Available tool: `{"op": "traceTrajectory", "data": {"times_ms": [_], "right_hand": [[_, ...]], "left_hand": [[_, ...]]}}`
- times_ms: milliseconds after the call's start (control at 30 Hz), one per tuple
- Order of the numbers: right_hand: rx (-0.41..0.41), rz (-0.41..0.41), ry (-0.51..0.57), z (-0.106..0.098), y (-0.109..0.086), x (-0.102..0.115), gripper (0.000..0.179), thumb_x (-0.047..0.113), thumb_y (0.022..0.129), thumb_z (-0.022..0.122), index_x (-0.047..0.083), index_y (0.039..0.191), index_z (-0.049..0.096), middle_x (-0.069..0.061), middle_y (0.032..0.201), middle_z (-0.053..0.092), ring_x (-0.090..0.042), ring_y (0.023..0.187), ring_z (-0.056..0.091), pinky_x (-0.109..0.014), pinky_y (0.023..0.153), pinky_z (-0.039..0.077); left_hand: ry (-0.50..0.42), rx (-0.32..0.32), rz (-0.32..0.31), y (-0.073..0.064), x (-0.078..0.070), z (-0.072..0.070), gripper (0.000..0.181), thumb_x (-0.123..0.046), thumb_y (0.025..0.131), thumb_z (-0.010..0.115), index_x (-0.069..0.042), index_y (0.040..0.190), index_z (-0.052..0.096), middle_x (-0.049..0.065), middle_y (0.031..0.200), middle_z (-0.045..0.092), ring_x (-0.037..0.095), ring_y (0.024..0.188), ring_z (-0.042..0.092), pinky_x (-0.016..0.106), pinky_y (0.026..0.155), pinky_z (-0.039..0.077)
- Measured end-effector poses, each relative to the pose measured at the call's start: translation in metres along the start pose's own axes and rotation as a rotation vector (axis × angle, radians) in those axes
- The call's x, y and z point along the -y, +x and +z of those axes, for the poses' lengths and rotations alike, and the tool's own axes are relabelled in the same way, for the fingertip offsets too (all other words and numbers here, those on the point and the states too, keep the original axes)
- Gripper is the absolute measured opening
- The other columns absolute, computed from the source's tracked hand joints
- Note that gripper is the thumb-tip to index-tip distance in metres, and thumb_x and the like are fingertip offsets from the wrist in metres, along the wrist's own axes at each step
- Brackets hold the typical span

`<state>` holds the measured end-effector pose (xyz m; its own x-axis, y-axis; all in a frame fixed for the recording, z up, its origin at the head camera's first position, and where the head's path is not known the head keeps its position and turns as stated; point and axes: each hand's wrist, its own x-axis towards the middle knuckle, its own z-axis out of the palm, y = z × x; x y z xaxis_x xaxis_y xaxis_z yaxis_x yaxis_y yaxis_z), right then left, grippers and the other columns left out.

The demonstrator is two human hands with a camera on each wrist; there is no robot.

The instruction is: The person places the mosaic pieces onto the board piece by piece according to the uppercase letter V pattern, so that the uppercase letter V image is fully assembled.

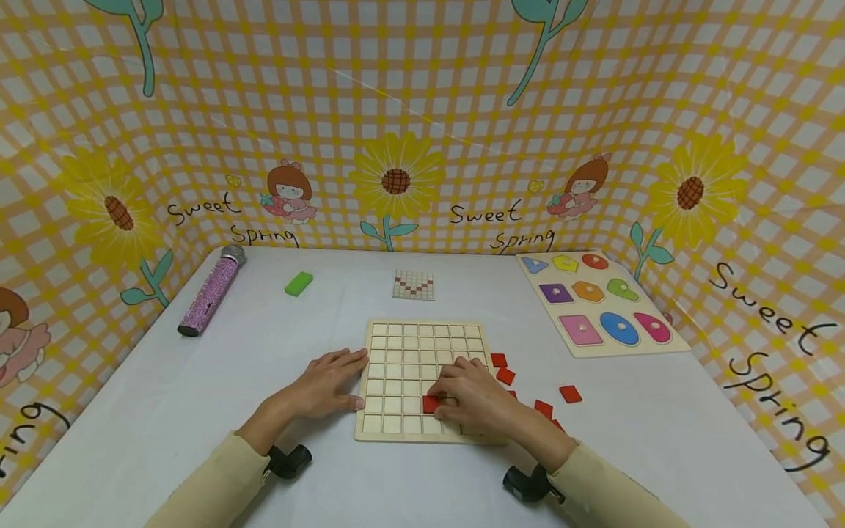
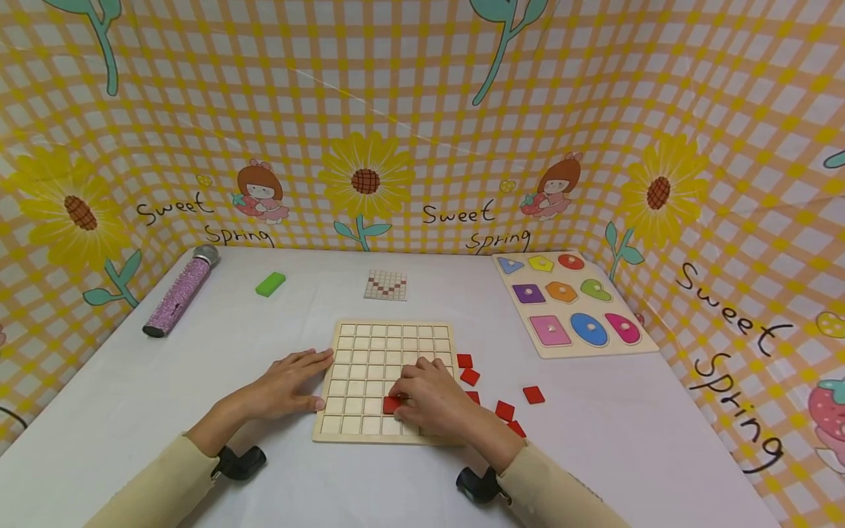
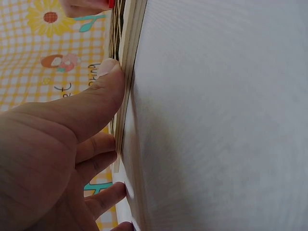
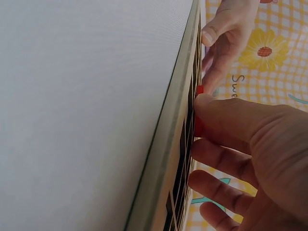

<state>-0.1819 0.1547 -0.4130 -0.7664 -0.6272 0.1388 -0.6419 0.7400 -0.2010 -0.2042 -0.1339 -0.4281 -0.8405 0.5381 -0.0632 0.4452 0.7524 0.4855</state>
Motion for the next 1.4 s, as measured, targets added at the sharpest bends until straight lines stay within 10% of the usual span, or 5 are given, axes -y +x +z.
{"op": "traceTrajectory", "data": {"times_ms": [833, 1400], "right_hand": [[-0.034, 0.063, 0.036, -0.004, -0.004, -0.007, 0.02, 0.027, 0.076, 0.078, 0.018, 0.094, 0.075, 0.008, 0.09, 0.065, -0.011, 0.088, 0.048, -0.033, 0.08, 0.037], [-0.101, 0.184, -0.021, -0.025, -0.047, -0.044, 0.028, 0.028, 0.074, 0.079, 0.015, 0.098, 0.073, 0.005, 0.09, 0.066, -0.012, 0.085, 0.044, -0.03, 0.073, 0.032]], "left_hand": [[0.0, 0.007, -0.01, 0.0, 0.0, 0.0, 0.075, -0.037, 0.086, 0.066, -0.01, 0.147, 0.032, 0.006, 0.157, 0.027, 0.037, 0.144, 0.019, 0.06, 0.111, 0.019], [0.008, 0.01, -0.009, 0.002, 0.001, 0.0, 0.076, -0.037, 0.086, 0.067, -0.01, 0.147, 0.032, 0.006, 0.156, 0.027, 0.037, 0.144, 0.02, 0.06, 0.11, 0.02]]}}
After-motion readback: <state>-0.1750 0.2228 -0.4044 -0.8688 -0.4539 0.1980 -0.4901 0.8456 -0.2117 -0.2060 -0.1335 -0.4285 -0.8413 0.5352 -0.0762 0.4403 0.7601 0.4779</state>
